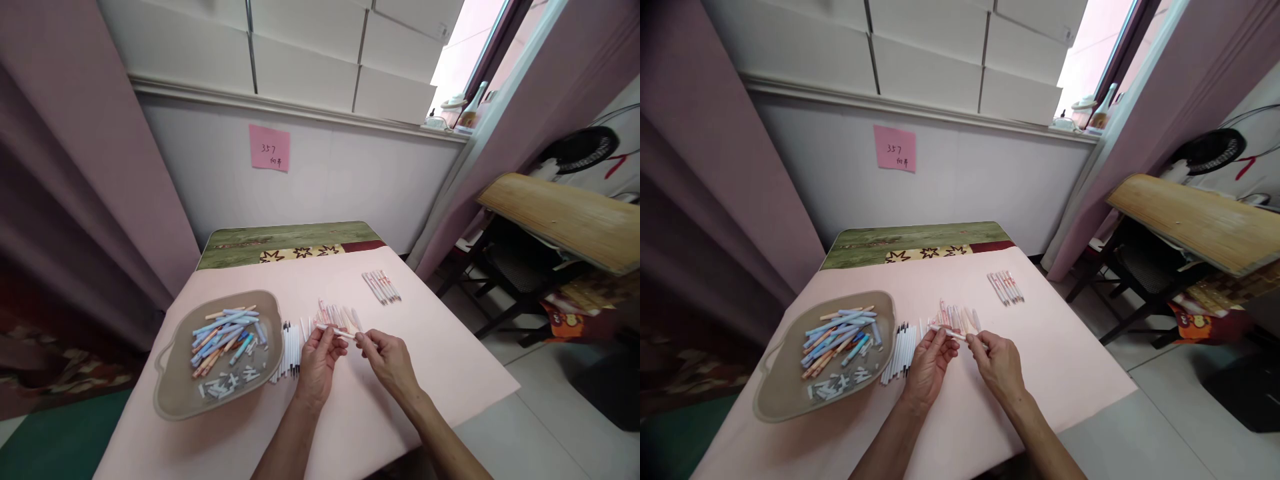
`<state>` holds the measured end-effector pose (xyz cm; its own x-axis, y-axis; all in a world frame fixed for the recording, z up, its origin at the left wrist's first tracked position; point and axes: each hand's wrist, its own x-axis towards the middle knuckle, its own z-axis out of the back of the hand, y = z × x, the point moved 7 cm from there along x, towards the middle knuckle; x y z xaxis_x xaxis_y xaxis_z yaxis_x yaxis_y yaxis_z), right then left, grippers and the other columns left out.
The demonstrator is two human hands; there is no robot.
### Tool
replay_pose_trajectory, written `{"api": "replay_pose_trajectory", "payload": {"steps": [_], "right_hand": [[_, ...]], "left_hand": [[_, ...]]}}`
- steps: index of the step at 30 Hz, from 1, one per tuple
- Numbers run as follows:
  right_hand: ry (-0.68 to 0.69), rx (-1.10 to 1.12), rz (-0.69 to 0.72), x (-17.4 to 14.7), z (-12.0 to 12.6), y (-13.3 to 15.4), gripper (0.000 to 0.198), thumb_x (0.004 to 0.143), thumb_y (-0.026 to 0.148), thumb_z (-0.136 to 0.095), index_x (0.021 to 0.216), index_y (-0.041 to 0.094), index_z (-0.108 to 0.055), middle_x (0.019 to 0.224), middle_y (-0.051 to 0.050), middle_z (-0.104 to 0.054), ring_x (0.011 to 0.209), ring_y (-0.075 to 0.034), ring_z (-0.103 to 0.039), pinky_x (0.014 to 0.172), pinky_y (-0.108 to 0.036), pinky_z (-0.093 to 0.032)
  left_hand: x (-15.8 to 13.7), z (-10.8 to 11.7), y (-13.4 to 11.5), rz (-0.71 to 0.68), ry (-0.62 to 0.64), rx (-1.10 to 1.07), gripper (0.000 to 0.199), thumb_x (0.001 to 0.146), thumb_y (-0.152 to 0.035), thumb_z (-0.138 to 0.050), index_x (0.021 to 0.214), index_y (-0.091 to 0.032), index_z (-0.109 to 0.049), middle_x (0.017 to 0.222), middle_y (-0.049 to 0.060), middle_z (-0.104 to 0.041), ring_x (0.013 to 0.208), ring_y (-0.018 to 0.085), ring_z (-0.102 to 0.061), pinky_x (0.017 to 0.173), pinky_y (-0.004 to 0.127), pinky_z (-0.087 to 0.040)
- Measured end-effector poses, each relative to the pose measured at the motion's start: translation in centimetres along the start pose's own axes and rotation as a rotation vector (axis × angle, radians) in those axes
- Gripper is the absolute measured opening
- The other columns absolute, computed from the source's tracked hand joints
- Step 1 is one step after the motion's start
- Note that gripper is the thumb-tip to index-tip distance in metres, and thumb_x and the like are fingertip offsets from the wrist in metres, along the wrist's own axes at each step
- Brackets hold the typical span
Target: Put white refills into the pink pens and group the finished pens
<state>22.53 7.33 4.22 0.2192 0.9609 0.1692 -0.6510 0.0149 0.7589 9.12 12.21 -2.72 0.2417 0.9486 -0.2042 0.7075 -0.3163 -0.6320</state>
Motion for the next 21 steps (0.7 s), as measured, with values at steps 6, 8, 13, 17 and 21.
{"api": "replay_pose_trajectory", "payload": {"steps": [6,8,13,17,21], "right_hand": [[-0.029,0.057,0.034,-0.02,0.18,0.45,0.033,0.077,0.044,-0.065,0.099,0.021,-0.060,0.070,0.002,-0.063,0.051,-0.011,-0.051,0.050,-0.022,-0.039],[-0.027,0.044,0.040,-0.04,0.16,0.45,0.024,0.079,0.044,-0.062,0.084,0.021,-0.059,0.065,0.002,-0.061,0.050,-0.011,-0.049,0.049,-0.022,-0.038],[0.009,0.022,-0.007,-0.08,-0.11,-0.11,0.037,0.087,0.051,-0.048,0.074,0.020,-0.063,0.060,0.000,-0.061,0.049,-0.012,-0.052,0.049,-0.023,-0.038],[-0.019,0.009,0.029,-0.12,0.00,0.16,0.032,0.078,0.050,-0.061,0.092,0.021,-0.062,0.067,0.001,-0.063,0.050,-0.012,-0.053,0.048,-0.022,-0.038],[0.052,0.001,-0.014,-0.19,-0.56,-0.10,0.039,0.090,0.050,-0.044,0.068,0.021,-0.060,0.057,0.000,-0.060,0.049,-0.013,-0.053,0.050,-0.023,-0.039]], "left_hand": [[0.01,0.30,-0.05,-0.005,-0.031,-0.020,0.026,0.068,-0.029,-0.078,0.083,-0.013,-0.064,0.075,0.003,-0.070,0.058,0.009,-0.063,0.054,0.020,-0.049],[0.05,0.34,-0.05,-0.009,-0.030,-0.017,0.026,0.068,-0.029,-0.078,0.082,-0.013,-0.064,0.076,0.004,-0.070,0.058,0.009,-0.063,0.054,0.019,-0.049],[0.05,0.23,-0.08,-0.009,-0.015,0.000,0.027,0.068,-0.031,-0.078,0.082,-0.012,-0.064,0.081,0.007,-0.072,0.058,0.010,-0.063,0.054,0.020,-0.049],[0.00,0.20,-0.21,-0.008,-0.021,0.001,0.025,0.070,-0.030,-0.077,0.081,-0.012,-0.064,0.081,0.007,-0.072,0.057,0.009,-0.062,0.055,0.020,-0.049],[0.00,0.25,-0.23,-0.009,-0.018,0.002,0.025,0.070,-0.029,-0.076,0.083,-0.012,-0.064,0.083,0.008,-0.073,0.058,0.009,-0.063,0.055,0.020,-0.049]]}}
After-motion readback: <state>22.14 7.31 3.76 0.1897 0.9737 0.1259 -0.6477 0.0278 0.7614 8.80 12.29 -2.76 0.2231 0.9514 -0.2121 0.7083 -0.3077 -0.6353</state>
